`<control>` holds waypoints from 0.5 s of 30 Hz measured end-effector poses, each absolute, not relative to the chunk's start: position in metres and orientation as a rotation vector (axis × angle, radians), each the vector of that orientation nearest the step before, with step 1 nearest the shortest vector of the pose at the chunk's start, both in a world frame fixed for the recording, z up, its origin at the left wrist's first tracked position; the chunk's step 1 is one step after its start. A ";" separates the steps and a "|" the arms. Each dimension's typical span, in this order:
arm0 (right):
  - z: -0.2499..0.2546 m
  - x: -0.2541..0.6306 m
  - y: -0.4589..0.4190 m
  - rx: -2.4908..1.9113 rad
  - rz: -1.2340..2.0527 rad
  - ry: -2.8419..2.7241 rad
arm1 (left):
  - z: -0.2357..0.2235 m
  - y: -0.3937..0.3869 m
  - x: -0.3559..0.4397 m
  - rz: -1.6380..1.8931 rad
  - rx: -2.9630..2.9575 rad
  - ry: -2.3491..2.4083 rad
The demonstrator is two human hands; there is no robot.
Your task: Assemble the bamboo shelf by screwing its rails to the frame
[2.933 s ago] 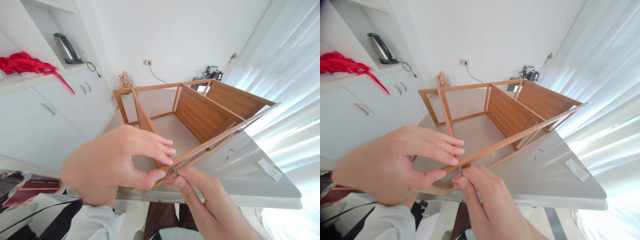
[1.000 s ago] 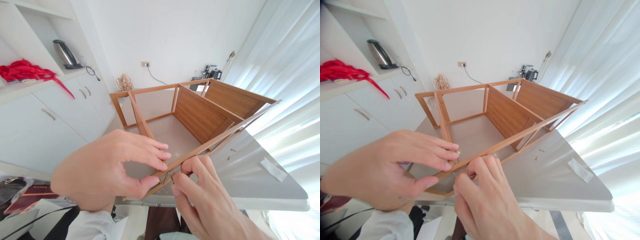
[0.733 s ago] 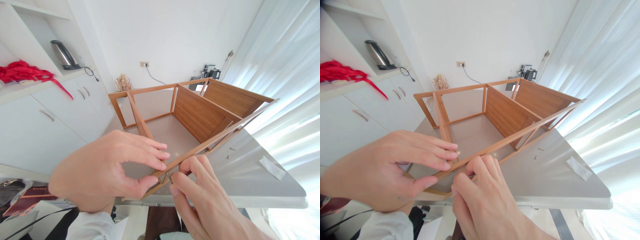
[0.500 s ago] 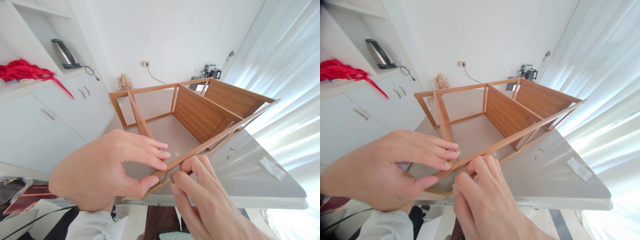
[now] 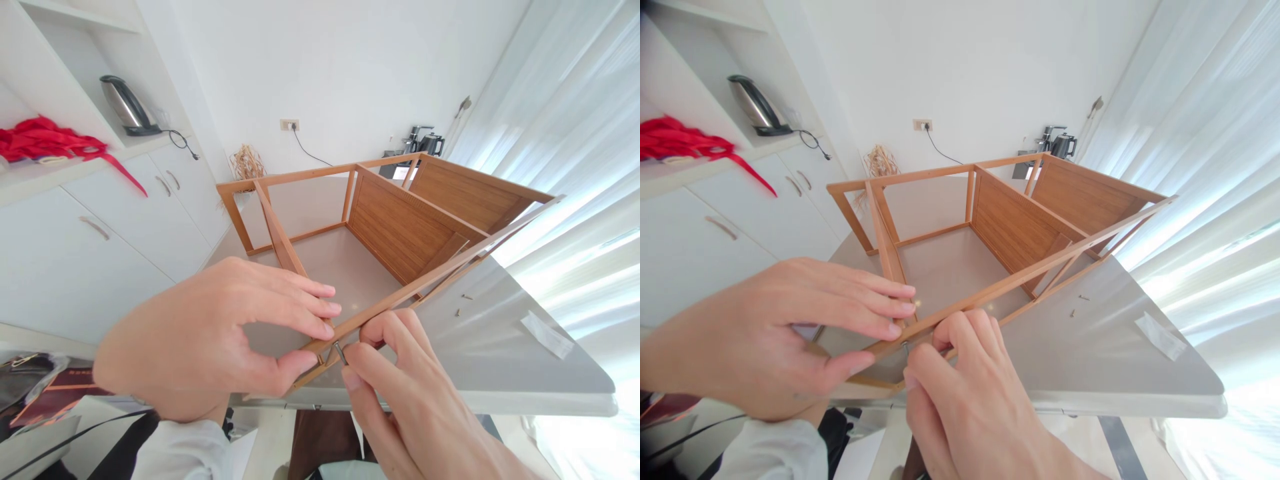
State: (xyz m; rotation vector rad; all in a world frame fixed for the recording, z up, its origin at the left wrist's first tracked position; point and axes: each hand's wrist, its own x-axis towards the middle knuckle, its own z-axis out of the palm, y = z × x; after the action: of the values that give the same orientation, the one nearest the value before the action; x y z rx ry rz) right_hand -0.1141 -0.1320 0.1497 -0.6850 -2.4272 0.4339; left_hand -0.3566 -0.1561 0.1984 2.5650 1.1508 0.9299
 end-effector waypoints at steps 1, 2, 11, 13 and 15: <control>0.150 -0.114 -0.132 -0.681 0.442 -2.427 | 0.198 -0.156 -0.357 0.931 2.565 1.150; 0.150 -0.114 -0.132 -0.676 0.451 -2.426 | 0.198 -0.156 -0.357 0.929 2.566 1.150; 0.148 -0.115 -0.132 -0.695 0.461 -2.423 | 0.199 -0.156 -0.357 0.925 2.561 1.143; 0.145 -0.116 -0.131 -0.660 0.448 -2.388 | 0.199 -0.156 -0.357 0.923 2.555 1.141; 0.143 -0.116 -0.131 -0.646 0.441 -2.367 | 0.199 -0.156 -0.357 0.926 2.550 1.141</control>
State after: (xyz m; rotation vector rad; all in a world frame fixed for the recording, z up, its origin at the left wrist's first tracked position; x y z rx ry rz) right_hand -0.1161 -0.1314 0.1428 -0.6461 -2.3671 0.4408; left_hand -0.3571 -0.1562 0.1990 2.5505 1.1411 0.9256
